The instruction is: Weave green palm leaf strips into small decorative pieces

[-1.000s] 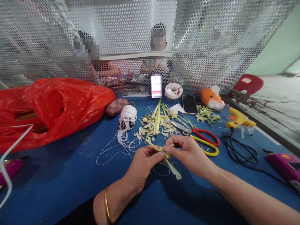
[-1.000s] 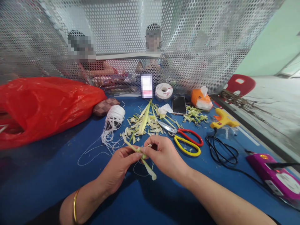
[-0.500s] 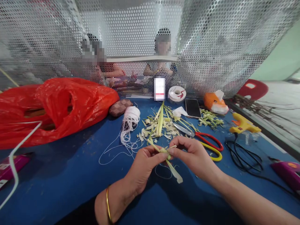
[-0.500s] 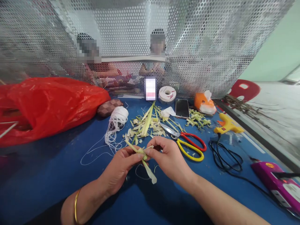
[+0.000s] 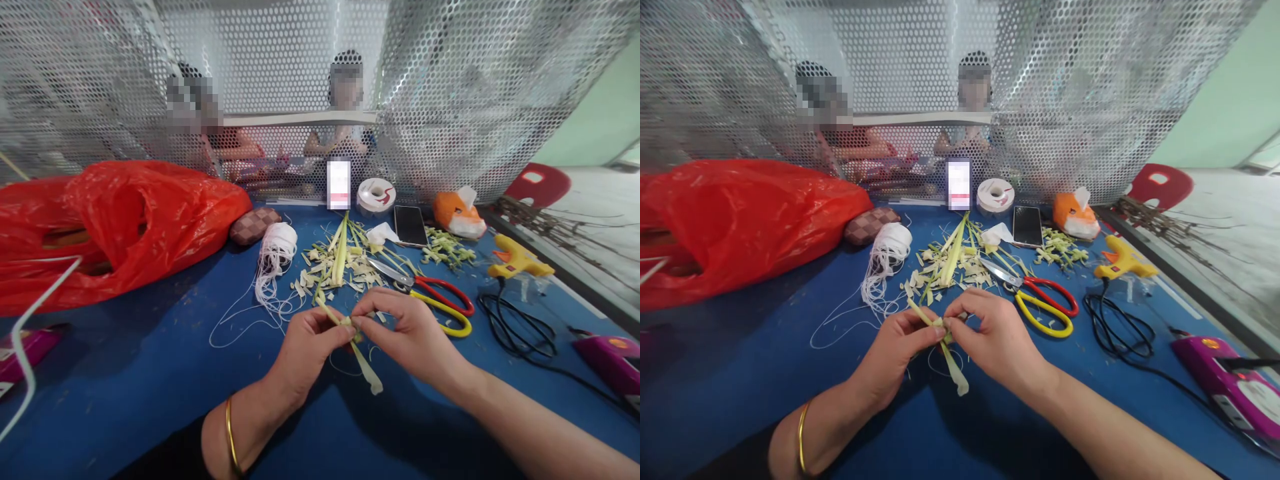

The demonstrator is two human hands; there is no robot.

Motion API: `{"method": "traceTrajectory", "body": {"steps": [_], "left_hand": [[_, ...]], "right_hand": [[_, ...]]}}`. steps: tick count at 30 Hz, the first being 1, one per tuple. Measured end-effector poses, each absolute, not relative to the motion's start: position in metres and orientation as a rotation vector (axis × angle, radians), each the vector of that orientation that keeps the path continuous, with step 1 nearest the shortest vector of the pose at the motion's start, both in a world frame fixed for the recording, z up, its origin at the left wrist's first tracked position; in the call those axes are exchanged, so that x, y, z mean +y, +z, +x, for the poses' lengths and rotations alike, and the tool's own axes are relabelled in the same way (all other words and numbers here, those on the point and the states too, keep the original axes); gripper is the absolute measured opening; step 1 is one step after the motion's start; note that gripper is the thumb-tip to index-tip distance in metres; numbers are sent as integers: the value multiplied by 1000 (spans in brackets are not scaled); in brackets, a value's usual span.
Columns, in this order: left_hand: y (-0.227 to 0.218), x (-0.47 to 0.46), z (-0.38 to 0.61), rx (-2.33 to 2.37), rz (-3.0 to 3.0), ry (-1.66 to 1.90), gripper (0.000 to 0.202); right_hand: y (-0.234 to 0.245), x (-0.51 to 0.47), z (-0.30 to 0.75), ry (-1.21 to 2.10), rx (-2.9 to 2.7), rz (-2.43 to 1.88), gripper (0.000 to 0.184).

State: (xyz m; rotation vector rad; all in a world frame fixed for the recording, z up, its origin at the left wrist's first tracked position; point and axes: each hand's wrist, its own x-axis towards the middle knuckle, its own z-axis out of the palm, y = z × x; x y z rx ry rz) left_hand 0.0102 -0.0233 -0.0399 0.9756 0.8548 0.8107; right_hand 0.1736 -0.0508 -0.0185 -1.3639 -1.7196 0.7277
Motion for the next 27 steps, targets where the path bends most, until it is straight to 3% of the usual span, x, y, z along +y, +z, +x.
{"method": "traceTrajectory", "body": {"steps": [3,9,12,18,25,27], "left_hand": [[-38,-24,11,860,998,811,11],[-36,-24,8,837,1038,735,11],[-35,-24,8,845,1009,728,10],[-36,-22,9,850,933,755,10],[-33,-22,8,823,973,802,14],[-34,-22,8,829,961,822,13]], "right_hand": [[-18,-51,174,784,-1677,-1325,12],[-22,-48,173,1400,-1265,-1170,12],[-27,-47,171,1504,-1129,-1086,11],[-26,-48,172,1338,-1277,-987,13],[-31,-32,191,703,-1318,-1409,27],[-30,-30,196,645,-1383,-1453,14]]}}
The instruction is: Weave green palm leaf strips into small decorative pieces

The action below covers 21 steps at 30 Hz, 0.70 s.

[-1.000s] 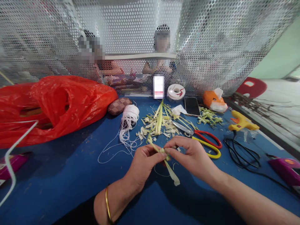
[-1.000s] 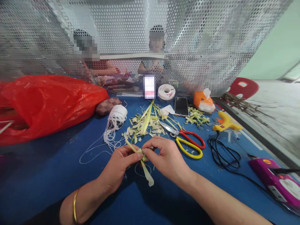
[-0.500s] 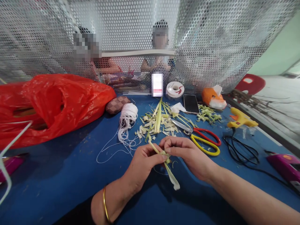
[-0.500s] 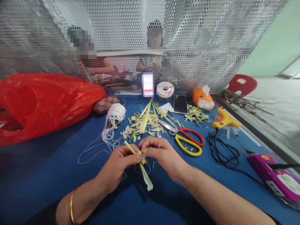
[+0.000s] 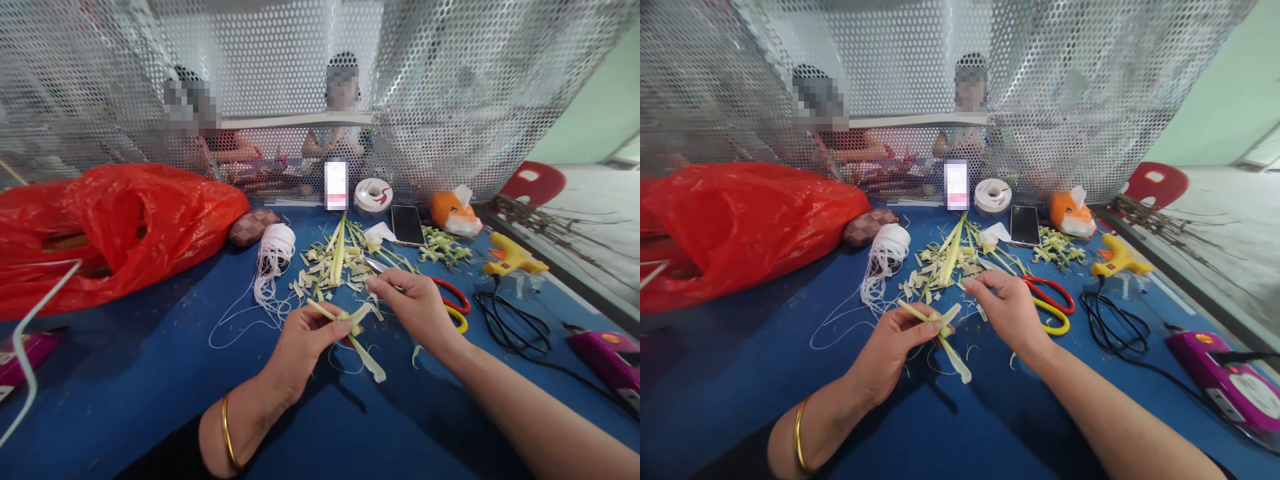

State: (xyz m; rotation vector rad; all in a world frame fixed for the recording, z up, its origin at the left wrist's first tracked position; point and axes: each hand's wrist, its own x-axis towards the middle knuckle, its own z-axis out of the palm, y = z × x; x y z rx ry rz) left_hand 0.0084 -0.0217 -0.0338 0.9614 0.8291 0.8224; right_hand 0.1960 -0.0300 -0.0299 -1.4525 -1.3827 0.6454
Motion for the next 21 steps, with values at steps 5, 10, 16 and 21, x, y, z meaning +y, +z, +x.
{"method": "traceTrajectory", "body": {"steps": [5,10,16,21], "left_hand": [[-35,-20,9,829,881,835,14],[-36,-21,8,804,890,797,13],[-41,-20,7,754,930,686,12],[-40,-19,8,730,911,659,13]], "right_hand": [[-16,-38,196,1155,-1436,-1271,28],[-13,-46,182,1228,-1390,-1293,16],[-19,-47,176,1091,-1483,-1348,17],[-23,-46,177,915,-1625,-1414,16]]}}
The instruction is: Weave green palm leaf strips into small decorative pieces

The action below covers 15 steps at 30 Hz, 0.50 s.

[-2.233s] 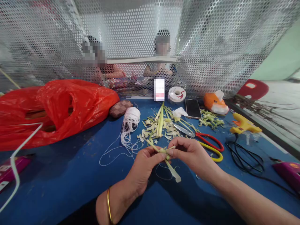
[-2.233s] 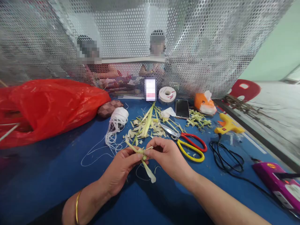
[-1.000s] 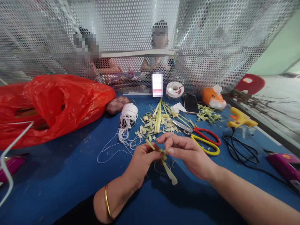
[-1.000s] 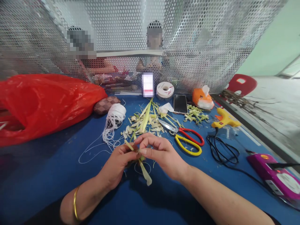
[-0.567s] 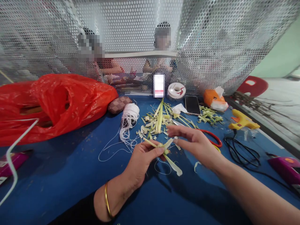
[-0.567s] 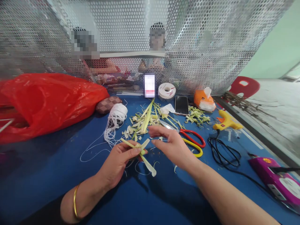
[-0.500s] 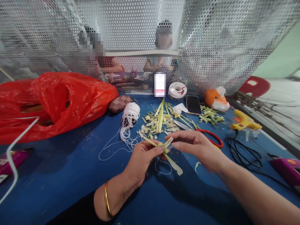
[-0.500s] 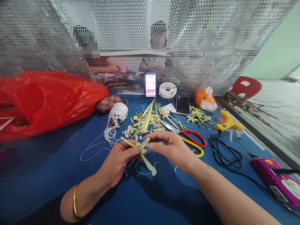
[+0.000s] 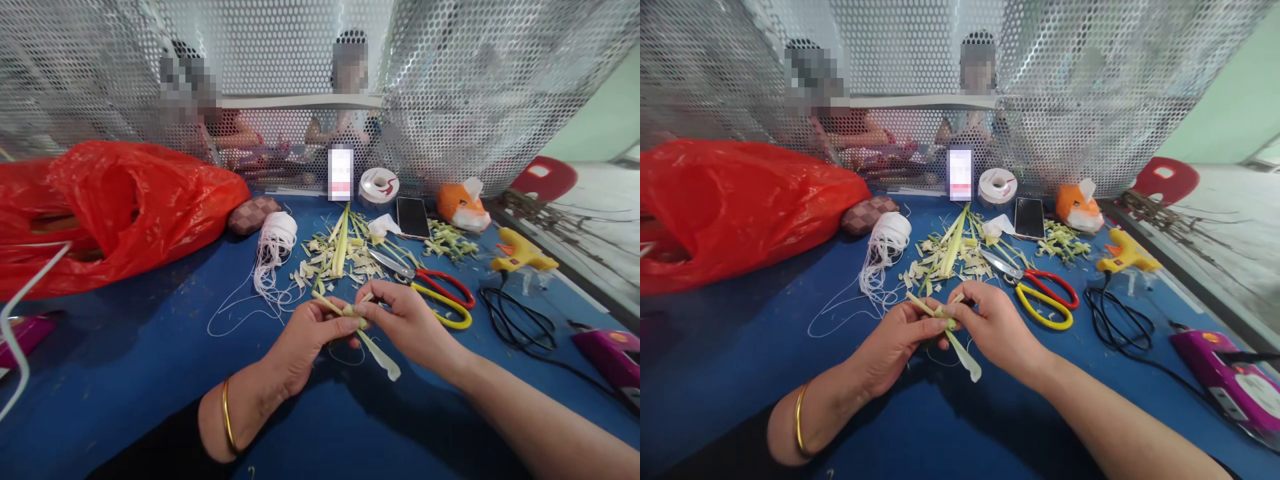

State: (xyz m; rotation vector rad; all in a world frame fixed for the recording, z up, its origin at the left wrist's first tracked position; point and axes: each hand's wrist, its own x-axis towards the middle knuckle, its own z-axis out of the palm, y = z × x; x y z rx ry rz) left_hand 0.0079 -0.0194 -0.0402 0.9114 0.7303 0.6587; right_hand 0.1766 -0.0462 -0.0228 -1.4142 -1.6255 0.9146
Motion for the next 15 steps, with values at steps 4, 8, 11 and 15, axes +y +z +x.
{"method": "traceTrajectory", "body": {"steps": [4,8,11,15], "left_hand": [[-39,-20,8,771,898,645,15],[-41,-21,8,805,899,677,16],[-42,-21,9,798,904,698,15],[-42,-22,11,771,812,718,19]], "right_hand": [[-27,-47,175,834,-1684,-1452,15],[-29,-46,173,1014,-1554,-1402,17],[-31,-45,172,1165,-1413,-1369,19],[-34,-45,171,1057,-1445,-1379,18]]}}
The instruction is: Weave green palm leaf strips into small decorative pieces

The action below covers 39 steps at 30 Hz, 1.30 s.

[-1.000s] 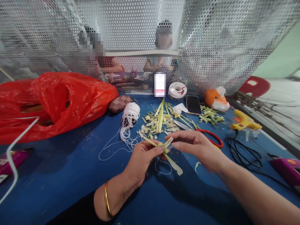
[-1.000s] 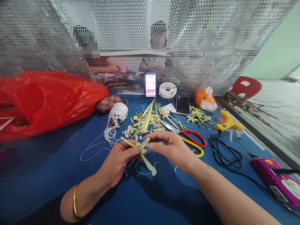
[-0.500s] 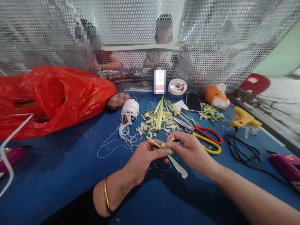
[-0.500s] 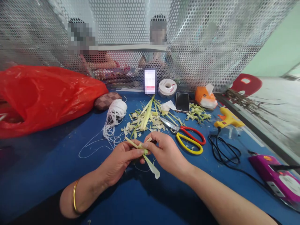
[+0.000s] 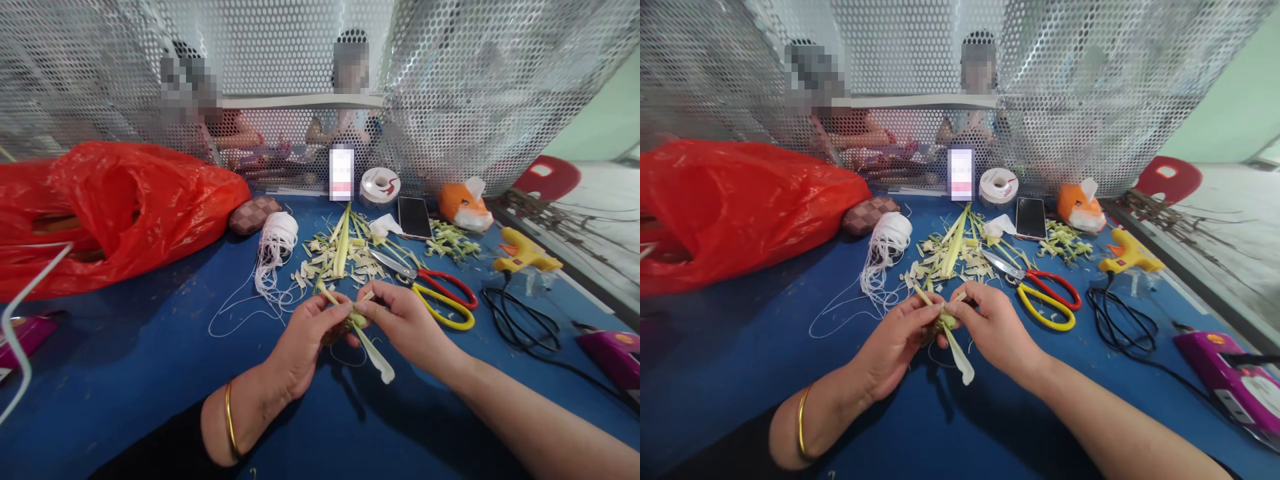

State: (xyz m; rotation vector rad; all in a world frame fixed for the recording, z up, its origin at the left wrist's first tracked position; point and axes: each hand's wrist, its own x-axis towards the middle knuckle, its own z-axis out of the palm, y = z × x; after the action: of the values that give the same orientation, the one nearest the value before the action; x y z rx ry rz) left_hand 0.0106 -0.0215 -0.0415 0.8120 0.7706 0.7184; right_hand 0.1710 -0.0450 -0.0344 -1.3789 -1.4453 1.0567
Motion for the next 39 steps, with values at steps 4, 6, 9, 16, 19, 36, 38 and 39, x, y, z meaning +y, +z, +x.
{"method": "traceTrajectory", "body": {"steps": [4,6,9,16,19,36,38,39], "left_hand": [[-39,-22,12,722,769,732,26],[-38,-23,12,725,768,719,29],[-36,-23,12,742,785,706,28],[-39,-21,10,722,766,691,25],[-39,-20,10,730,750,689,22],[-39,-19,10,772,752,705,15],[-38,-18,10,802,774,688,15],[-38,-18,10,808,787,672,15]], "right_hand": [[-35,-46,168,1068,-1413,-1379,18],[-34,-46,167,1113,-1372,-1382,20],[-32,-46,165,1214,-1323,-1350,21],[-35,-47,162,1252,-1253,-1297,20],[-36,-47,161,1235,-1264,-1295,19],[-35,-46,163,1209,-1259,-1309,17],[-36,-46,164,1174,-1290,-1320,18],[-36,-47,165,1138,-1324,-1330,19]]}}
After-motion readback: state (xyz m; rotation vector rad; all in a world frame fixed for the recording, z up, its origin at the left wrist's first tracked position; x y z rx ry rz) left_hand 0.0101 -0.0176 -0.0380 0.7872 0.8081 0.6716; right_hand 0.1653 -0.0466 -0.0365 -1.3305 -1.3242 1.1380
